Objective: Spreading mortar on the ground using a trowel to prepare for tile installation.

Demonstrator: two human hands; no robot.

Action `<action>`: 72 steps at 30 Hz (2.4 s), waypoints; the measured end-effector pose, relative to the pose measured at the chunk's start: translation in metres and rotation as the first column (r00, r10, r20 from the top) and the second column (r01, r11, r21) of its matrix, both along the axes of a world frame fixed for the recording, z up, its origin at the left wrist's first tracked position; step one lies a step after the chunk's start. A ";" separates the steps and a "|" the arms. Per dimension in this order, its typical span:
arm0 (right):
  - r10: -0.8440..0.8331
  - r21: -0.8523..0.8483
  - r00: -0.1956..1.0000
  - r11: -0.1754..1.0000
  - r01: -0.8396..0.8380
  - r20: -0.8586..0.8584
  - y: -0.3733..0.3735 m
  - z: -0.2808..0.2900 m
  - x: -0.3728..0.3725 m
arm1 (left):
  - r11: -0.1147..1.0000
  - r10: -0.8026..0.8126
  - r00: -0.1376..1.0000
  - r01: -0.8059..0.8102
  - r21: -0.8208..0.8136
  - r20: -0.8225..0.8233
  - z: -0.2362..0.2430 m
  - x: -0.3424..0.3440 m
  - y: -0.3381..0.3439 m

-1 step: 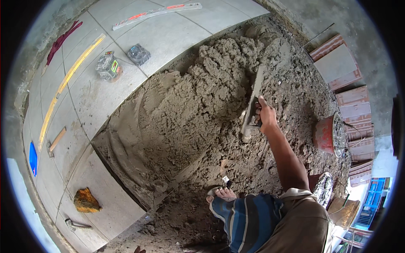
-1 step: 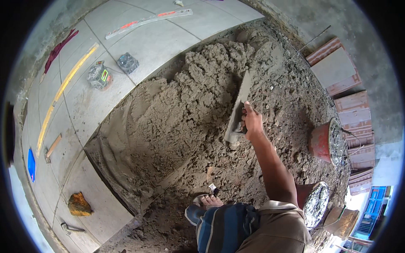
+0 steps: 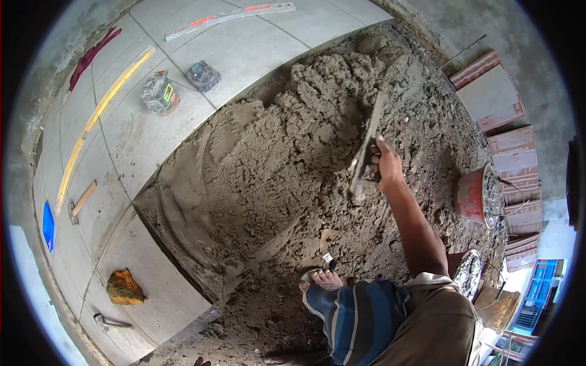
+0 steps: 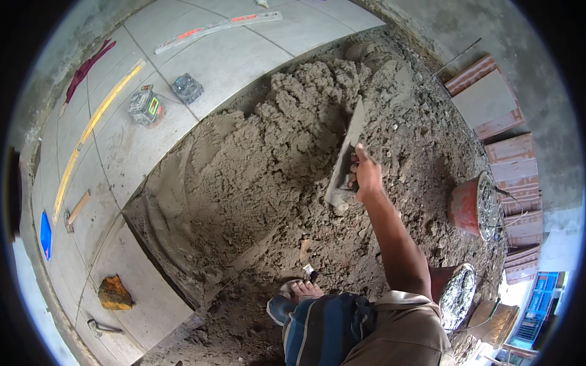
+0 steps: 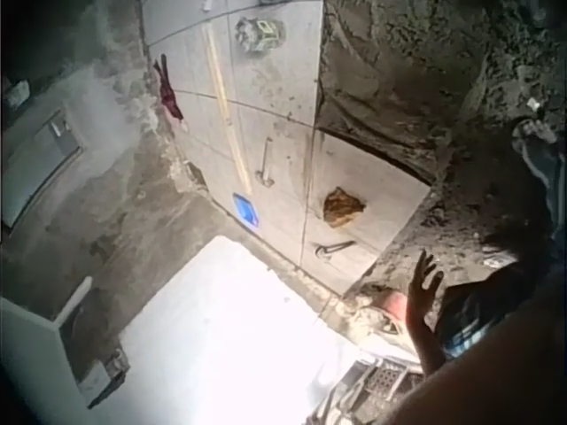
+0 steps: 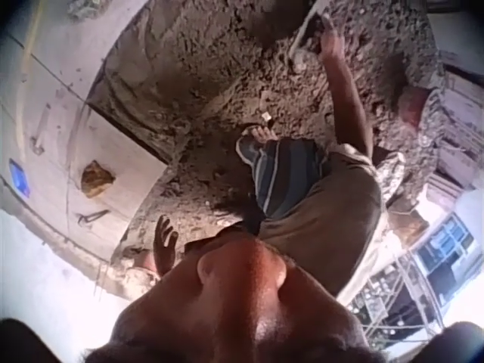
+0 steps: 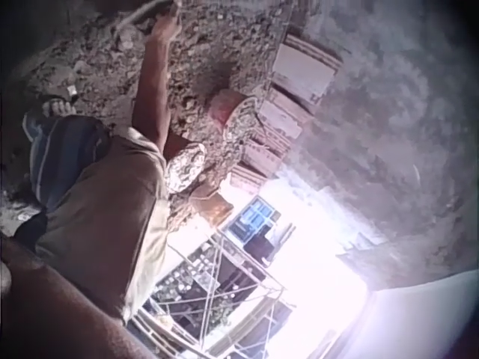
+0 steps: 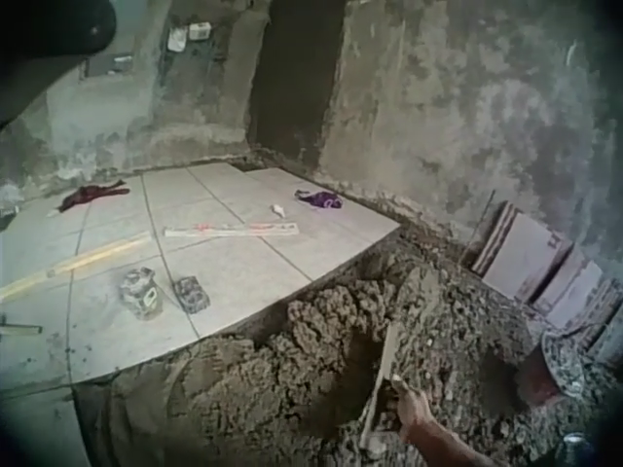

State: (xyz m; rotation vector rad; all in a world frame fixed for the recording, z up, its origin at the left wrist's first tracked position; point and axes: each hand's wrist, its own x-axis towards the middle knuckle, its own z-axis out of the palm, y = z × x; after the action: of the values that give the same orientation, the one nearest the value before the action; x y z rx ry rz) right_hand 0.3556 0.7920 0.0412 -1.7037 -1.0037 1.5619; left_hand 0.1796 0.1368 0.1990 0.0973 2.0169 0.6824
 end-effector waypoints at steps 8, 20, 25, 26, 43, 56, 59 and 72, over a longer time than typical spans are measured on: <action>0.047 0.245 0.834 0.964 0.107 -0.550 0.050 0.079 -0.106 | 0.976 -0.073 0.996 0.060 -0.209 -0.056 0.015 0.010 -0.034; 0.688 0.247 0.698 0.654 -0.715 0.197 -0.040 0.053 -0.086 | 0.991 -0.096 0.985 0.081 -0.107 -0.146 0.044 0.018 -0.013; 0.545 0.044 -0.018 -0.101 -0.994 0.838 -0.138 0.049 -0.070 | 0.997 -0.059 0.985 0.049 -0.064 -0.163 0.053 0.030 -0.026; 0.512 -0.077 -0.110 -0.086 -0.993 0.852 -0.154 0.047 -0.058 | 0.994 -0.026 0.994 0.015 -0.105 -0.102 0.055 0.030 -0.028; 0.752 0.088 -0.317 -0.444 -0.892 0.578 -0.332 -0.020 -0.109 | 0.966 -0.148 0.975 0.179 0.189 -0.167 0.051 0.023 -0.044; 0.860 0.121 0.139 0.091 -0.988 0.491 -0.204 0.001 -0.045 | 0.985 -0.133 0.984 0.144 0.096 -0.115 0.048 0.017 -0.035; 0.849 0.217 0.080 -0.041 -0.975 0.522 -0.190 0.002 -0.051 | 0.988 -0.134 0.981 0.143 0.060 -0.140 0.048 0.022 -0.039; 0.693 -0.014 -0.163 -0.215 -0.976 0.702 -0.107 -0.019 -0.250 | 0.981 -0.082 0.972 0.117 0.154 -0.220 0.039 0.024 -0.042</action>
State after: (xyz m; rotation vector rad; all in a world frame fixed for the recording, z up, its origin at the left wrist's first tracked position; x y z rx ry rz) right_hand 0.1059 0.6847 0.0218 -0.5292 -3.2512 1.0303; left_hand 0.2031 0.0945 0.2384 0.3826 2.1389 0.8028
